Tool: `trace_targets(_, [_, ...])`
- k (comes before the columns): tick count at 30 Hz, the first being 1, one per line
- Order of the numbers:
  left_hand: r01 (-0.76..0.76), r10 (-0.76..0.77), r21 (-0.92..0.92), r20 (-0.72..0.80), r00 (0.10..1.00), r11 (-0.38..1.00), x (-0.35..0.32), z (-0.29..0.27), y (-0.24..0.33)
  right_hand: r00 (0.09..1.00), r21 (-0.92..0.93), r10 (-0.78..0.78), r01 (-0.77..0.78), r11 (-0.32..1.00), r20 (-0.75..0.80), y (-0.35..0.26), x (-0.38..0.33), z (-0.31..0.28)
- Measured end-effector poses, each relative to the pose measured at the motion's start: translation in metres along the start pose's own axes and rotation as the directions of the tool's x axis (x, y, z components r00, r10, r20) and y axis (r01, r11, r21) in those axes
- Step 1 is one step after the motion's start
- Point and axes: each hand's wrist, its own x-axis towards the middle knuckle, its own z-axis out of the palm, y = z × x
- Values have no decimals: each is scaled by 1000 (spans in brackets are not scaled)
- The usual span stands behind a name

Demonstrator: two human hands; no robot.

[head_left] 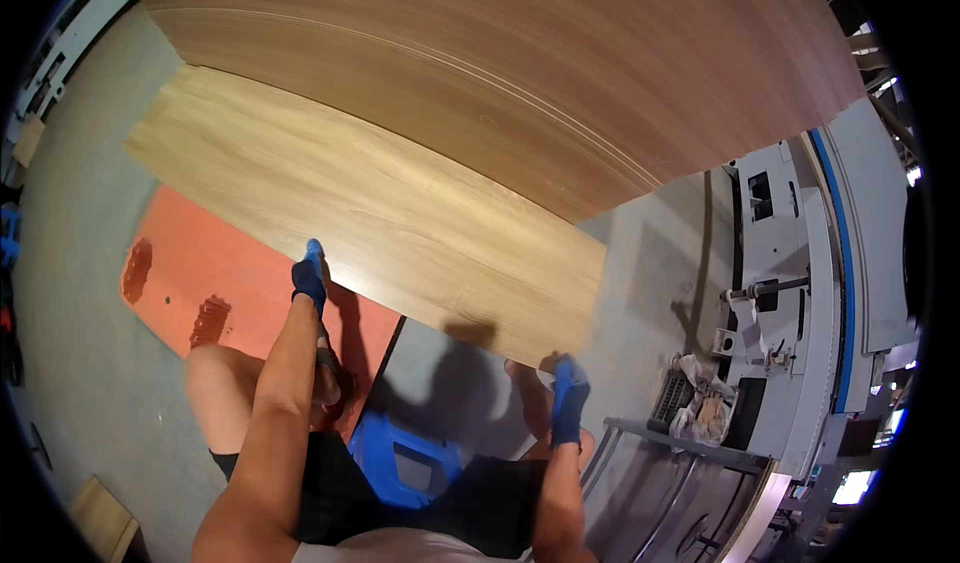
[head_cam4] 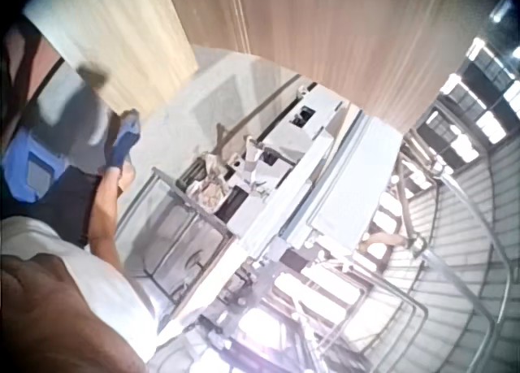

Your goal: The person picks up wood panels from a work table and stacks them onto a larger pile of panels on the floor.

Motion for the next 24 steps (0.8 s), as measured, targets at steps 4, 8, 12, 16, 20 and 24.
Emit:
trace_targets(4, [-62,71,129,-65,995,990,5,16,16,930,-521,-187,-5,854,-315,81,73,-44])
trace_targets(8, [13,-28,-110,-137,990,994,63,-7,4,970,102,231,-238,966,74,46,79,17])
trace_targets(12, [-128,110,-69,-221,969,989,125,-34,-9,970,-59,185,-178,982,159,47,80,34])
trace_targets(16, [-23,10,-222,-59,998,975,113,-47,21,998,-102,-2,9,995,68,28,68,64])
trace_targets(20, [148,-60,-446,205,977,883,128,-54,35,992,-187,108,-94,978,69,5,59,84])
trace_targets(24, [165,-123,-291,159,980,942,109,-34,48,996,-262,89,-90,961,-14,6,54,79])
